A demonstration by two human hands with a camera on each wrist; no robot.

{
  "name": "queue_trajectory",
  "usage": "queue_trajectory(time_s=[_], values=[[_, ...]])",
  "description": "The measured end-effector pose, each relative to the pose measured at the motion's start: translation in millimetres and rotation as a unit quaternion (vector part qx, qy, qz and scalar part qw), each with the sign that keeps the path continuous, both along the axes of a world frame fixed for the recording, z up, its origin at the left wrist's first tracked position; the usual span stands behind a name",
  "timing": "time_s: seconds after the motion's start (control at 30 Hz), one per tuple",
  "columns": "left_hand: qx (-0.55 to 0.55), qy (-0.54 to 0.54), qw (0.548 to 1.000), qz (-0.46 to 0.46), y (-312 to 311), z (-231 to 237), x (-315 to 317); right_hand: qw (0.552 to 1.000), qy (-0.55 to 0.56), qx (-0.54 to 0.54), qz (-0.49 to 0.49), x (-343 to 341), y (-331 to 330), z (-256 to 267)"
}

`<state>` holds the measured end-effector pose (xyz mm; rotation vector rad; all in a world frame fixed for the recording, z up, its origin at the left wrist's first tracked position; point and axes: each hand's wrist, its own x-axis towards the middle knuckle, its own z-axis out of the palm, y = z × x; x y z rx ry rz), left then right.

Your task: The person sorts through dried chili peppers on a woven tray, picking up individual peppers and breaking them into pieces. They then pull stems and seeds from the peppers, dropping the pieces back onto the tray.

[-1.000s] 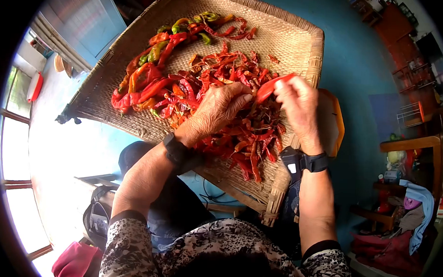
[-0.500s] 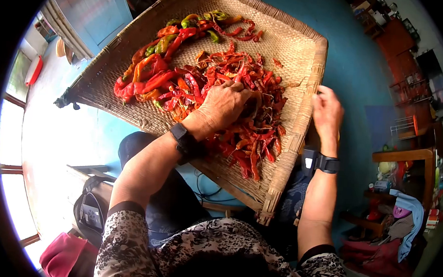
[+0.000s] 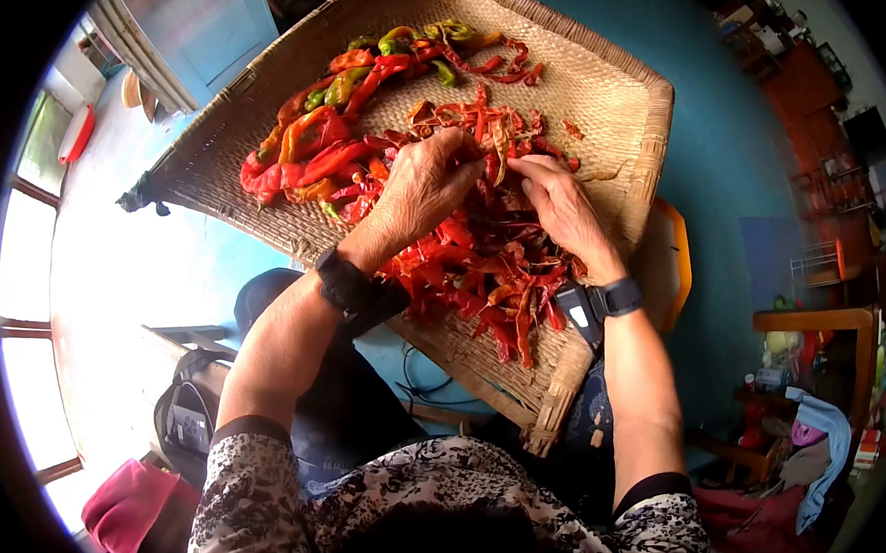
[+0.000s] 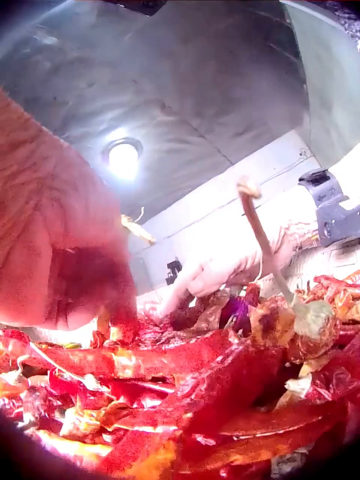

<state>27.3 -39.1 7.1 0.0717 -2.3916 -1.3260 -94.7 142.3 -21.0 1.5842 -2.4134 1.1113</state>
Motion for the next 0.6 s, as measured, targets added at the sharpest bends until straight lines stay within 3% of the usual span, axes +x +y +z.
queue_trajectory(time_s=[0.2, 0.3, 0.43, 0.5, 0.6], values=[[0.035, -0.006, 0.999, 0.006, 4, -1, -4, 0.999, -0.024, 0.037, 0.006, 32, 21, 23], [0.002, -0.035, 0.999, -0.004, 7, -6, -9, 0.996, -0.059, 0.068, 0.012, 32, 35, 21], [0.039, -0.030, 0.995, -0.085, 15, -16, -18, 0.976, -0.172, -0.084, -0.102, 38, 37, 31], [0.072, -0.055, 0.989, -0.120, 25, -9, -16, 0.951, -0.261, -0.132, -0.102, 37, 31, 30], [0.029, -0.043, 0.990, -0.135, 32, -4, -13, 0.968, -0.211, -0.102, -0.084, 33, 27, 26]])
